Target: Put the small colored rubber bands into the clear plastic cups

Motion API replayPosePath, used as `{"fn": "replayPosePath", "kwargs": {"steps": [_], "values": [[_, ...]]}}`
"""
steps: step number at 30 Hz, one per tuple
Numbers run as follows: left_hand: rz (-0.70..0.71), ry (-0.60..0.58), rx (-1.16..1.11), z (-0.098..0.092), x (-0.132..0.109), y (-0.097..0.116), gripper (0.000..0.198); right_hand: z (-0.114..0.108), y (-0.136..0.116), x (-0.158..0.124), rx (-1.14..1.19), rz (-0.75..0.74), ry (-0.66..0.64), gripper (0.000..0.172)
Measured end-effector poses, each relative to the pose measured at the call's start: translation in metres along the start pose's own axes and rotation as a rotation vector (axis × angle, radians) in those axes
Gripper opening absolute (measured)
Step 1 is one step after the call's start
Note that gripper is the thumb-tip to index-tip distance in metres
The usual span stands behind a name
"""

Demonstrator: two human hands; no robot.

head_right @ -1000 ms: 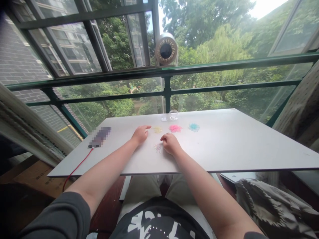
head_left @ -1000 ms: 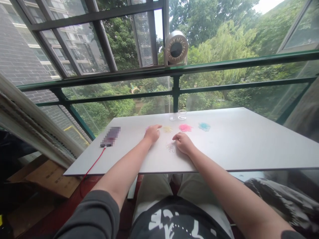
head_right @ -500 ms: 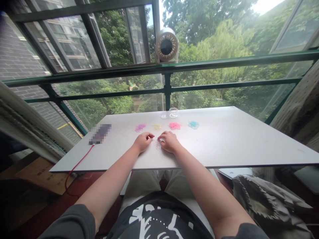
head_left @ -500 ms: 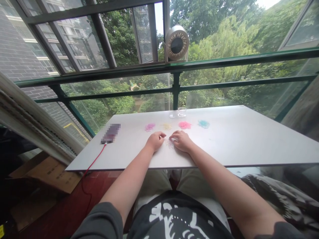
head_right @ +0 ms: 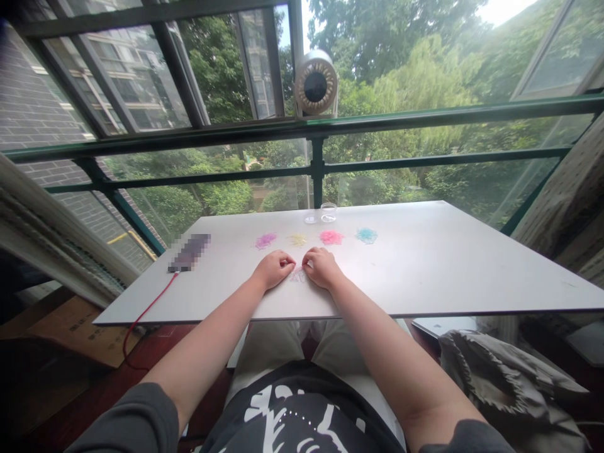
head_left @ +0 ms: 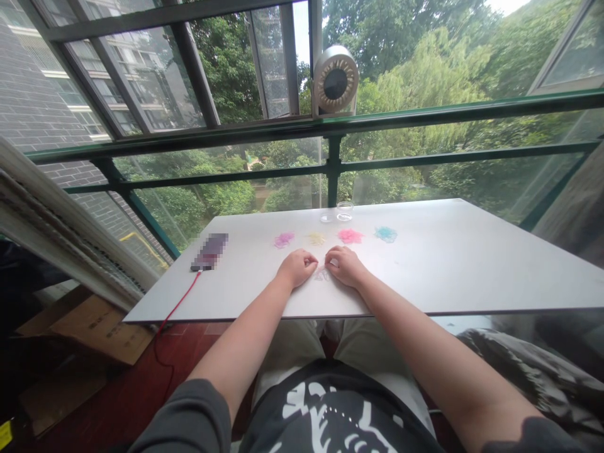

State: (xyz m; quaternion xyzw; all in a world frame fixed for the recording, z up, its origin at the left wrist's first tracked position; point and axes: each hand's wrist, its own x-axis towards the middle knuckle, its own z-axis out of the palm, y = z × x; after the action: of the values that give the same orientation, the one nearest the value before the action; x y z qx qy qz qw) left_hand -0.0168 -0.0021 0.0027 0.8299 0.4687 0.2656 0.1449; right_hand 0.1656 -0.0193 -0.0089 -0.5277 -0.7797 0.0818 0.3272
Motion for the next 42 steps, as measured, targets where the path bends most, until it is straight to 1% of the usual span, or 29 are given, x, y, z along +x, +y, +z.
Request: {"fn": "replayPosePath", "kwargs": {"steps": [6, 11, 14, 17, 20, 23, 26, 28, 30, 36, 42], "values": [[0.015, 0.002, 0.006, 0.000, -0.001, -0.001, 0.019, -0.001, 0.003, 0.002, 0.030, 0.029, 0.009, 0.012], [0.048, -0.036, -0.047, 0.000, 0.000, -0.002, 0.023, 0.000, 0.006, 0.003, 0.050, 0.033, 0.018, 0.011], [0.002, -0.049, -0.126, 0.001, 0.000, -0.003, 0.026, 0.002, 0.008, 0.003, 0.055, 0.031, 0.023, 0.012], [-0.037, -0.035, -0.201, 0.002, 0.000, -0.003, 0.030, 0.002, 0.008, 0.003, 0.056, 0.024, 0.028, 0.012], [-0.003, -0.007, -0.186, 0.002, -0.001, 0.000, 0.030, 0.002, 0.007, 0.002, 0.059, 0.009, 0.035, 0.012], [0.087, 0.033, -0.143, 0.001, -0.002, 0.004, 0.034, 0.002, 0.004, 0.001, 0.069, -0.014, 0.044, 0.012], [0.173, 0.031, -0.108, 0.001, -0.001, 0.006, 0.026, 0.003, 0.003, 0.001, 0.080, -0.038, 0.049, 0.011], [0.185, 0.034, -0.093, 0.001, 0.000, 0.006, 0.019, 0.004, 0.003, 0.001, 0.087, -0.049, 0.054, 0.010], [0.181, 0.056, -0.085, 0.002, 0.000, 0.005, 0.015, 0.005, 0.004, 0.001, 0.095, -0.055, 0.066, 0.010], [0.174, 0.086, -0.064, 0.002, 0.000, 0.004, 0.014, 0.005, 0.003, 0.001, 0.127, -0.058, 0.108, 0.010], [0.169, 0.117, -0.027, 0.004, 0.000, 0.007, 0.015, 0.002, -0.004, -0.002, 0.170, -0.086, 0.113, 0.007]]}}
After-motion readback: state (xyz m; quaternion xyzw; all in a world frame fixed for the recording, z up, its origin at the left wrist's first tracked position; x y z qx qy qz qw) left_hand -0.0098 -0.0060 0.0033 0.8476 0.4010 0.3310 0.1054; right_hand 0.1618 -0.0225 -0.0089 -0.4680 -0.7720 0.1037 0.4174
